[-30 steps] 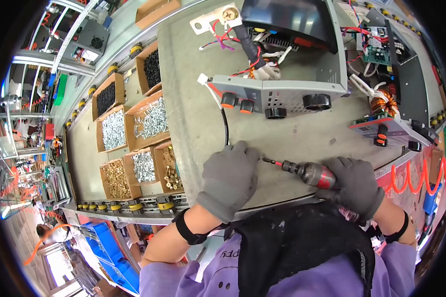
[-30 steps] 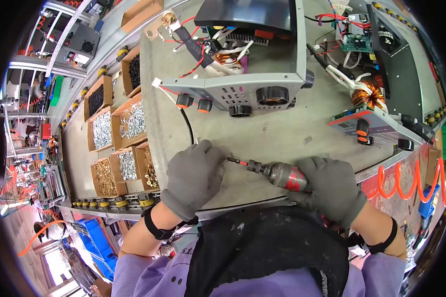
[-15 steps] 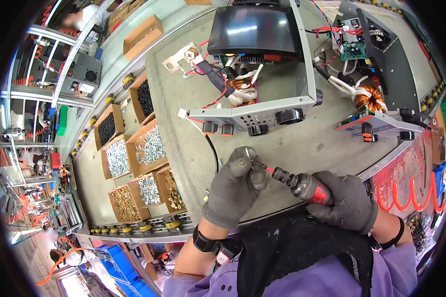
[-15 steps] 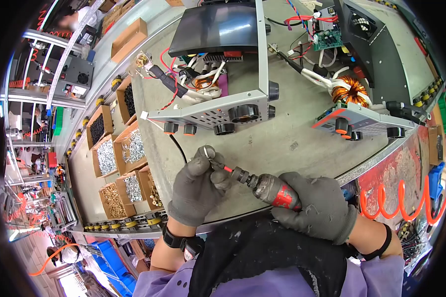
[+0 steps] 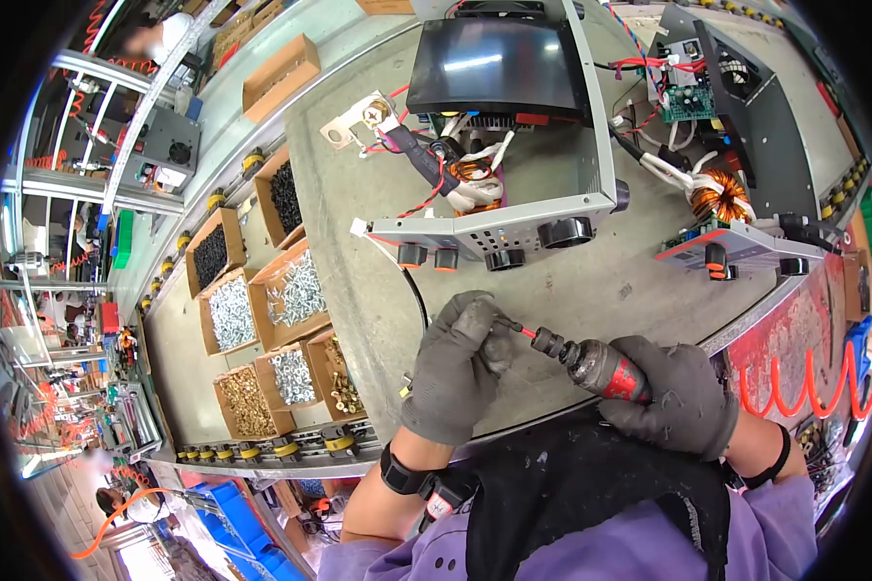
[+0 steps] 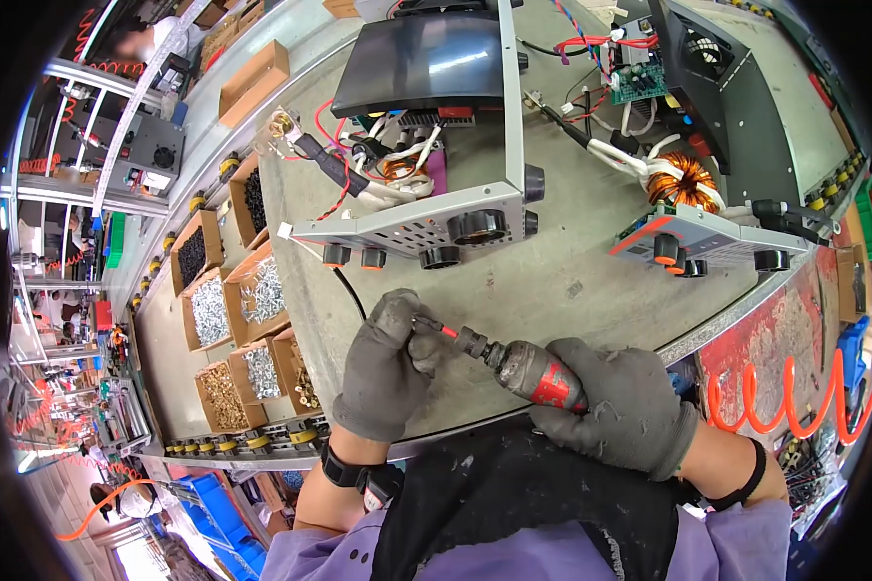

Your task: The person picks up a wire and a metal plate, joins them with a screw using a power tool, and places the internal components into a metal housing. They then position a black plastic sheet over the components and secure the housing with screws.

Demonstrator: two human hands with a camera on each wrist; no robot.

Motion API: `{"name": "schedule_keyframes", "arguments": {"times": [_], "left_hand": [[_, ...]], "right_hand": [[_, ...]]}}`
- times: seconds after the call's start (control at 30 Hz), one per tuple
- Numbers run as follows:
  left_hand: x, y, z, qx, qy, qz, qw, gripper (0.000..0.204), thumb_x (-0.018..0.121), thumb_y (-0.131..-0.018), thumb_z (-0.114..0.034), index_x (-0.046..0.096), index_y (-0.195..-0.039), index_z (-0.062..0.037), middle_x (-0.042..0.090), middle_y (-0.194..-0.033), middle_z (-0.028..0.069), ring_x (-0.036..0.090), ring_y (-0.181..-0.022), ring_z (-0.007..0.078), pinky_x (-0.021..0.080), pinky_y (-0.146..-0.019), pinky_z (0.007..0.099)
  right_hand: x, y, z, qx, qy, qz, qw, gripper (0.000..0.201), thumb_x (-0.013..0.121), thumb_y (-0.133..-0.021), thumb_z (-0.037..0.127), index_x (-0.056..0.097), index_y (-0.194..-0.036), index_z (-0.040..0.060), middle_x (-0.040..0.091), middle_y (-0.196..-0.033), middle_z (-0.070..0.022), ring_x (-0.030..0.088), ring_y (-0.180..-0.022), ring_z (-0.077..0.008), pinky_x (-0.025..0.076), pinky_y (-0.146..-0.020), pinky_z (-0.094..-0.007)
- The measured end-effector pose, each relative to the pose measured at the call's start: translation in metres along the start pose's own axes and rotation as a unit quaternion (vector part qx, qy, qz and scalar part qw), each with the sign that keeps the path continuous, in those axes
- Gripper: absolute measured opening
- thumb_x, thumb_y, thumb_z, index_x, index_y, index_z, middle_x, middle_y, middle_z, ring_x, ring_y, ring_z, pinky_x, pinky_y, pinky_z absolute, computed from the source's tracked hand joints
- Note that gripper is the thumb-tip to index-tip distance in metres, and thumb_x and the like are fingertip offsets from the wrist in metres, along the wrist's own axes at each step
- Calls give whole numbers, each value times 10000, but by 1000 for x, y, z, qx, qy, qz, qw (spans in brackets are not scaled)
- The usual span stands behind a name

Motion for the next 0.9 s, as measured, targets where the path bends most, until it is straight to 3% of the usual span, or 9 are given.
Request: {"name": "schedule_keyframes", "arguments": {"times": [0.07,0.4,0.5,0.53,0.6,0.73,0.8,0.83,0.9], "left_hand": [[-2,-1,-4,38,-61,14,997,256,624,-936,-289,566,-1048,-66,567,-839,16,443,-626,92,361,-556,250],[11,4,-25,72,-241,-21,968,201,598,-950,-222,596,-964,-21,529,-678,8,421,-555,71,340,-504,223],[21,11,-37,105,-495,1,862,124,630,-905,-132,647,-945,-17,545,-698,-35,435,-575,46,348,-510,211],[24,13,-41,109,-496,2,861,124,630,-905,-132,647,-945,-17,545,-698,-35,435,-575,46,348,-510,211],[25,12,-38,-32,-384,-12,923,237,602,-930,-239,612,-995,-11,498,-639,-11,387,-501,45,301,-454,207],[51,25,-44,-30,-303,24,952,245,582,-937,-251,606,-1052,-36,527,-689,-11,419,-554,44,313,-485,198],[70,28,-60,160,-364,47,916,387,523,-954,-396,550,-1078,-30,468,-629,-20,363,-512,50,267,-463,204],[86,29,-61,177,-395,48,900,367,585,-927,-386,567,-1042,-37,471,-650,-17,395,-538,50,288,-477,203],[132,18,-46,345,-553,155,742,379,706,-829,-329,588,-1036,-34,527,-725,25,487,-608,94,383,-539,236]], "right_hand": [[-1,0,1,-7,1,1,1000,560,749,-733,419,568,-1133,71,651,-779,-145,659,-686,-351,509,-624,-442],[-13,0,6,-25,31,4,999,519,733,-746,408,576,-1104,66,649,-776,-149,652,-671,-347,498,-597,-440],[-17,2,12,-52,117,1,992,498,726,-752,399,577,-1090,66,651,-786,-150,647,-665,-346,496,-588,-436],[-18,4,12,-64,116,-9,991,500,725,-752,405,578,-1092,69,651,-788,-148,646,-663,-346,499,-587,-433],[-18,6,9,-78,118,-24,990,503,723,-753,411,579,-1094,71,652,-791,-146,645,-662,-346,501,-587,-430],[-27,18,-3,-61,-20,-29,998,571,776,-711,378,578,-1144,64,672,-842,-143,667,-705,-339,532,-635,-417],[-41,30,-11,-28,-51,-51,997,597,802,-690,351,578,-1160,60,679,-861,-142,675,-723,-336,540,-652,-410],[-52,40,-17,-18,-82,-89,993,602,816,-675,319,580,-1161,54,681,-870,-143,678,-734,-336,545,-664,-401],[-69,63,-35,-6,-133,-183,974,593,830,-650,249,589,-1145,31,680,-858,-142,689,-733,-315,545,-671,-372]]}}
Point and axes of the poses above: each hand's wrist, its own y-axis away from the middle knuckle, its own x-axis out of the palm, z = x × y, the point moved 4 cm from there along -y, towards the middle knuckle
